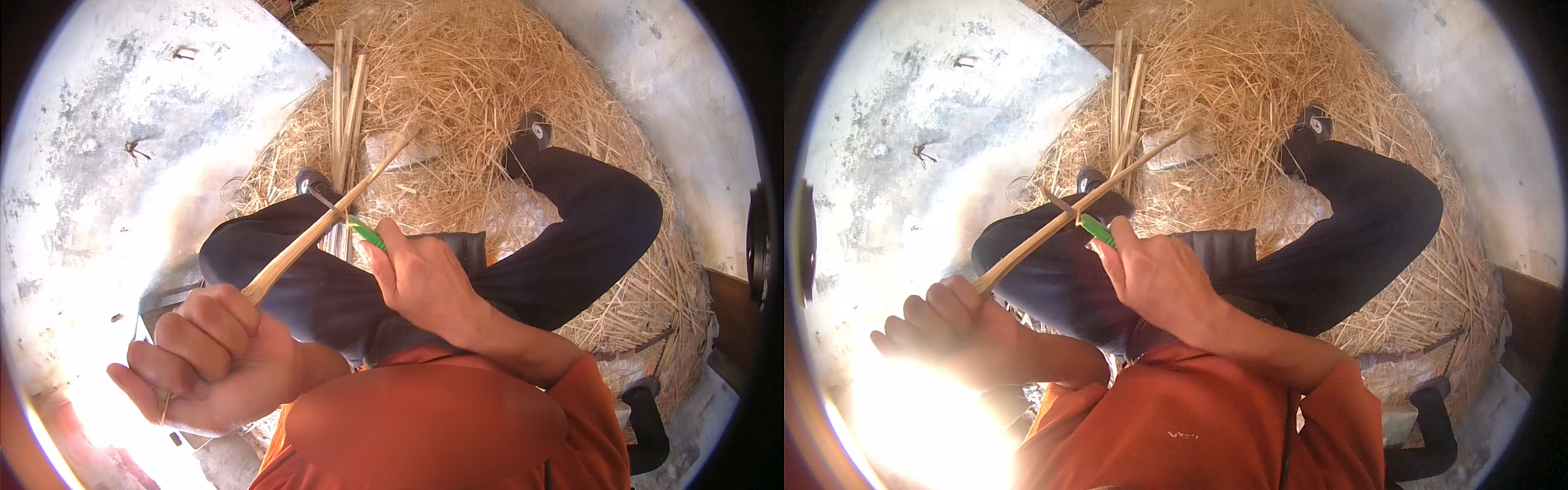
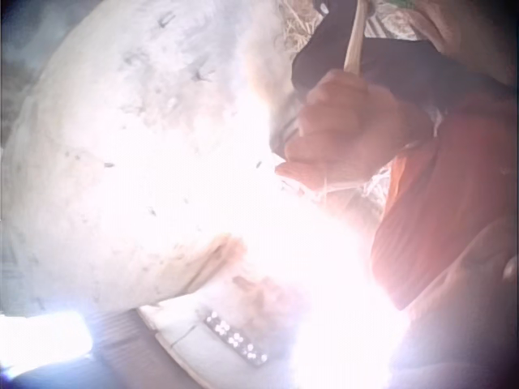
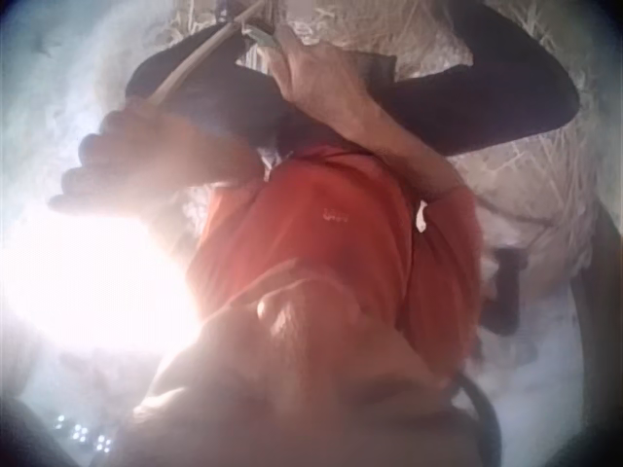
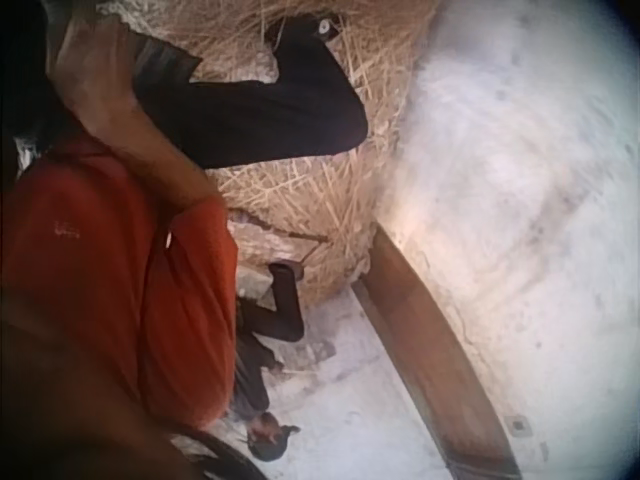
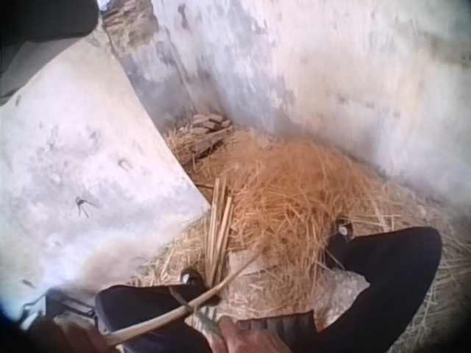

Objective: The person scrapes a piece of bamboo using a knife while sitting on a stool in a room filled with straw.

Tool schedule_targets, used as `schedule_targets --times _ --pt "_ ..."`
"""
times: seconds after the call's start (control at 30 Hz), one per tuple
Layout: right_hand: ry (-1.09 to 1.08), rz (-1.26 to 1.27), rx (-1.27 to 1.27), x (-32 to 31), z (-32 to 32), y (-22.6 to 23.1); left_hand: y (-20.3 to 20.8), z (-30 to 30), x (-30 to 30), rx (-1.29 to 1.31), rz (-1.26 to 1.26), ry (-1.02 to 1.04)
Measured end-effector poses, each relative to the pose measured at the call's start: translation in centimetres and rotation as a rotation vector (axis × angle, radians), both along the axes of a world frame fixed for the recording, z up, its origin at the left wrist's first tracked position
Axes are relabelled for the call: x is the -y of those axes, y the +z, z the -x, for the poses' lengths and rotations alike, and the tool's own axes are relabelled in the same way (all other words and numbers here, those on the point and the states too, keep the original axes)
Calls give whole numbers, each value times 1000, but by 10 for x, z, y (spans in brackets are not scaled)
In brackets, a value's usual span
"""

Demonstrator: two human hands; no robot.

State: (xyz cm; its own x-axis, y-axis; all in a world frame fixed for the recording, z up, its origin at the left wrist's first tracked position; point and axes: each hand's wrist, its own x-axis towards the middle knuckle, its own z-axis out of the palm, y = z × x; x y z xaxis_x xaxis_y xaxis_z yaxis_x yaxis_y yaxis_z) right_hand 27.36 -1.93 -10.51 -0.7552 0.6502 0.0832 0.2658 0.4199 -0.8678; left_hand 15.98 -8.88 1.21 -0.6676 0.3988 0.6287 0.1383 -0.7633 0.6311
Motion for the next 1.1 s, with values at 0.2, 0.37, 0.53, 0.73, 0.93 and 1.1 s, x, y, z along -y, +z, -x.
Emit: schedule_targets --times 0.2,0.37,0.53,0.73,0.93,1.1 --pt "-44 -38 211 -40 13 -50 -2 1 0 1 11 -4" --pt "-67 24 323 -58 14 -88 -1 1 0 -43 53 -5" --pt "31 181 332 -56 19 -65 -5 4 4 -4 -8 44" --pt "299 -188 713 -110 -7 -203 -5 5 1 79 -108 43" --pt "-108 266 452 -78 -2 -96 -5 12 7 44 -28 22" --pt "79 208 228 -37 -23 -30 -2 12 8 59 -33 66"
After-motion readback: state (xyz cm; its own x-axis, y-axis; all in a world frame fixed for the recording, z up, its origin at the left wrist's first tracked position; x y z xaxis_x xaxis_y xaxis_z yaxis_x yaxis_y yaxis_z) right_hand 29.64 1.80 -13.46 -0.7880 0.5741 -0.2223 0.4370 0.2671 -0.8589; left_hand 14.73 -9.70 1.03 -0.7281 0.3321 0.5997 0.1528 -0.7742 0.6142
